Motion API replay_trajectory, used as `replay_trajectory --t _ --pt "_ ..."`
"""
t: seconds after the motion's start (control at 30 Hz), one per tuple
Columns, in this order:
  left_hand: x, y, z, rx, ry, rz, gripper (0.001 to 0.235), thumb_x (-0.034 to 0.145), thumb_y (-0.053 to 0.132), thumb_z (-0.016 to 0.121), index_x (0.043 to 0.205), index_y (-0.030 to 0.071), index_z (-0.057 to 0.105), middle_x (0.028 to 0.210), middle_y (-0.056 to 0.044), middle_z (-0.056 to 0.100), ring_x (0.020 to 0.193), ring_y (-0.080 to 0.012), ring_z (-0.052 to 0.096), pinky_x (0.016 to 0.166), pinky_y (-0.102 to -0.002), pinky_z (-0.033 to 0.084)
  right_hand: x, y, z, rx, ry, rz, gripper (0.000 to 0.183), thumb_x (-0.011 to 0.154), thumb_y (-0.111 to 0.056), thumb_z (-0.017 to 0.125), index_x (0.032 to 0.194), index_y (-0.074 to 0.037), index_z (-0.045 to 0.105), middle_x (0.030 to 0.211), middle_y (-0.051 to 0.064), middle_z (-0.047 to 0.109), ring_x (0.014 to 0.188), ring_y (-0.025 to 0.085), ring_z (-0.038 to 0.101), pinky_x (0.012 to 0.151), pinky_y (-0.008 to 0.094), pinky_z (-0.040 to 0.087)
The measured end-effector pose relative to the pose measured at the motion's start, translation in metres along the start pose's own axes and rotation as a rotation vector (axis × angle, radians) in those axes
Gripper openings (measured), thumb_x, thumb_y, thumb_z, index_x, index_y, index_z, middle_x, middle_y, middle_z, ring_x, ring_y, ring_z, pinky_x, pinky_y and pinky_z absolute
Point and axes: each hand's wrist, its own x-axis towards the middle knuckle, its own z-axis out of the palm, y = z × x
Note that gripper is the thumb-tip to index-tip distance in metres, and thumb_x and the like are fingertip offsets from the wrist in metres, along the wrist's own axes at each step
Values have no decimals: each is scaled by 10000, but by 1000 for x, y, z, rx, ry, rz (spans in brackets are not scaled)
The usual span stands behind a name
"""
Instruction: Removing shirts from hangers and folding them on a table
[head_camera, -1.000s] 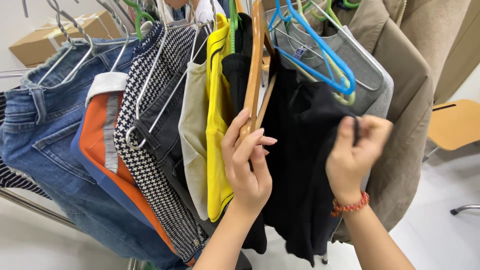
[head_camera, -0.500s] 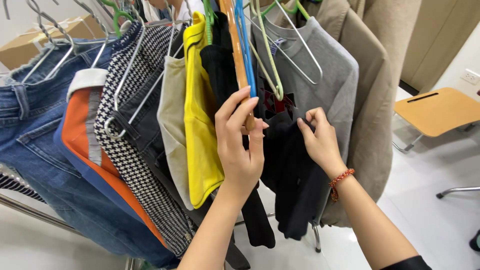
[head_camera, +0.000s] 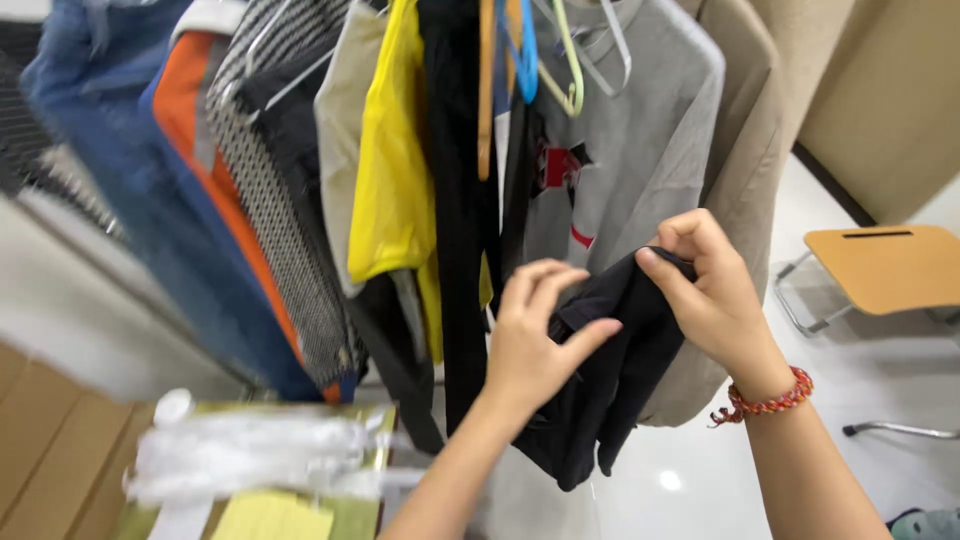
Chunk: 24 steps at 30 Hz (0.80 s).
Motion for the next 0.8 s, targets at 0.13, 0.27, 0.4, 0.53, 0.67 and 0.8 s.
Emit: replay_trajectory --t 0.13,0.27,0.4,0.53,0.67,0.8 --pt "-65 36 5 131 79 -166 313 892 291 864 1165 186 754 1084 20 684 1054 -218 721 894 -345 618 -36 -28 1 56 -72 9 165 1094 -53 660 1074 -88 500 868 74 710 706 118 536 687 270 449" --pt "-104 73 -23 7 8 -325 245 915 35 693 1142 112 743 1066 -35 750 993 -185 719 897 -306 561 -57 -70 15 196 -185 153 223 1095 -126 617 994 -160 421 813 -26 540 702 60 458 626 210 388" --pt "-142 93 -42 -29 -11 -408 256 977 93 678 1227 113 734 1148 -48 762 1016 -192 722 890 -330 593 -76 -107 34 278 -336 152 223 1074 -117 612 955 -153 426 820 -13 551 722 89 468 652 231 408" --pt "-175 117 -79 56 223 -463 314 892 -16 665 1128 137 805 1070 -31 783 981 -154 751 793 -257 589 -101 -105 37 437 -435 80 178 1068 -125 619 985 -148 463 901 -1 584 796 76 521 719 219 421" --pt "-214 178 -129 61 387 -547 195 979 82 676 1070 143 836 1062 2 844 1006 -108 768 919 -244 565 -140 -109 39 482 -481 24 194 1049 -166 636 942 -153 475 772 -28 484 696 67 362 647 211 273" --pt "-267 235 -163 27 468 -650 194 980 88 673 1044 124 852 1013 -3 857 958 -75 768 877 -213 582 -196 -126 57 341 -591 7 42 972 -37 664 998 -70 667 702 -30 561 639 44 387 615 202 274"
